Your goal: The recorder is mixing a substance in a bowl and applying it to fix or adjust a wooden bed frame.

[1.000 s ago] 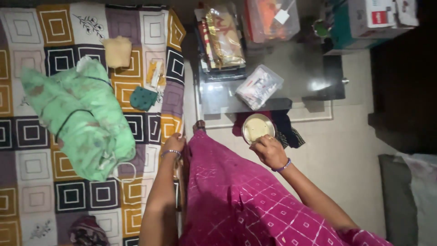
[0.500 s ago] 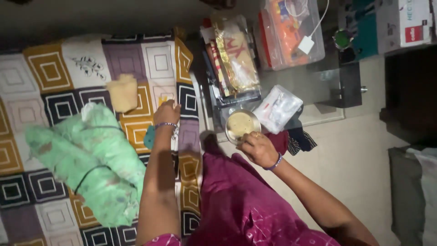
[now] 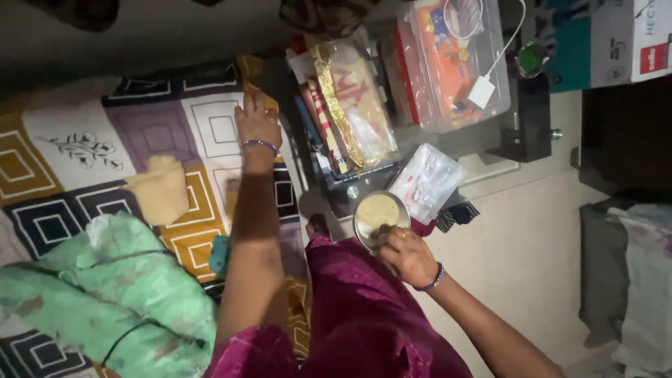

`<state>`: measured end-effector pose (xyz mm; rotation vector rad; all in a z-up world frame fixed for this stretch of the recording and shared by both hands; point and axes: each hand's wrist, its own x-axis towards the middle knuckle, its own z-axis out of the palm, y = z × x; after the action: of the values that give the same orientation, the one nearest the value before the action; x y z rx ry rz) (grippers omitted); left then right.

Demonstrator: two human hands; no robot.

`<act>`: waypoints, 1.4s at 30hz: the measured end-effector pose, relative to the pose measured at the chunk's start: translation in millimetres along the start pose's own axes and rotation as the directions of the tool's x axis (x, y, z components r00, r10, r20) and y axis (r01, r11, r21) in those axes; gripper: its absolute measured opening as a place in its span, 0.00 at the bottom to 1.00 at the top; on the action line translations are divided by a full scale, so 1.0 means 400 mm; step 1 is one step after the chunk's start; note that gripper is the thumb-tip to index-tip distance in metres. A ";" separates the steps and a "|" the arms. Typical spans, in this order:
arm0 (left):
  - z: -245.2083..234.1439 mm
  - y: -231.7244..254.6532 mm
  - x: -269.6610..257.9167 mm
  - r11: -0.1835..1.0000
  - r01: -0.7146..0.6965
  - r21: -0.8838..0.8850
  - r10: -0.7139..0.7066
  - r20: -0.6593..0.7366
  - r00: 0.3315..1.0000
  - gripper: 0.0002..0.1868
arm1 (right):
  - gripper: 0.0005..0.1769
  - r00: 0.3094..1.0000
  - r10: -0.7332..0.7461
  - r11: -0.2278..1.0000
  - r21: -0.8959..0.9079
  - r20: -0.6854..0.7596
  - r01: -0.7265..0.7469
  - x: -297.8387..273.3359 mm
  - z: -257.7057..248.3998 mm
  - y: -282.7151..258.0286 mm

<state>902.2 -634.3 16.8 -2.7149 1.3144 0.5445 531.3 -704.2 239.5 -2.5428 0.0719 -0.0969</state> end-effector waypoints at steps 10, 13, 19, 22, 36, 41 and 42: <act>0.052 -0.015 0.148 0.956 -0.049 0.290 0.020 0.101 0.995 0.24 | 0.09 0.995 -0.061 0.998 -0.012 0.083 0.062 0.067 0.036 0.034; 0.052 -0.020 0.147 0.941 -0.056 0.334 -0.045 0.287 0.957 0.26 | 0.11 0.988 -0.129 0.990 -0.043 0.083 0.133 0.128 0.052 0.061; 0.070 -0.083 0.076 0.965 -0.036 0.261 0.014 0.084 0.996 0.27 | 0.10 0.969 -0.217 0.962 -0.144 0.118 0.233 0.226 0.056 0.088; 0.070 -0.179 0.022 0.993 0.032 0.115 -0.011 -0.180 0.984 0.23 | 0.09 0.964 -0.233 0.959 -0.135 0.130 0.250 0.239 0.040 0.076; -0.082 -0.345 -0.275 0.877 0.471 -0.095 -0.455 0.148 0.878 0.34 | 0.09 0.957 -0.222 0.962 -0.120 0.187 0.247 0.105 0.059 0.022; 0.057 -0.273 -0.304 0.875 0.416 -0.248 -0.361 0.239 0.901 0.33 | 0.11 0.949 -0.243 0.954 -0.128 0.201 0.271 0.104 0.068 0.014; 0.093 -0.255 -0.305 0.866 0.398 -0.302 -0.328 0.258 0.909 0.30 | 0.11 0.947 -0.254 0.951 -0.126 0.195 0.281 0.107 0.069 0.014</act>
<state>900.9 -471.1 15.9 -2.9753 0.6760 1.0571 576.2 -696.6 215.8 -2.6889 -0.3506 0.0300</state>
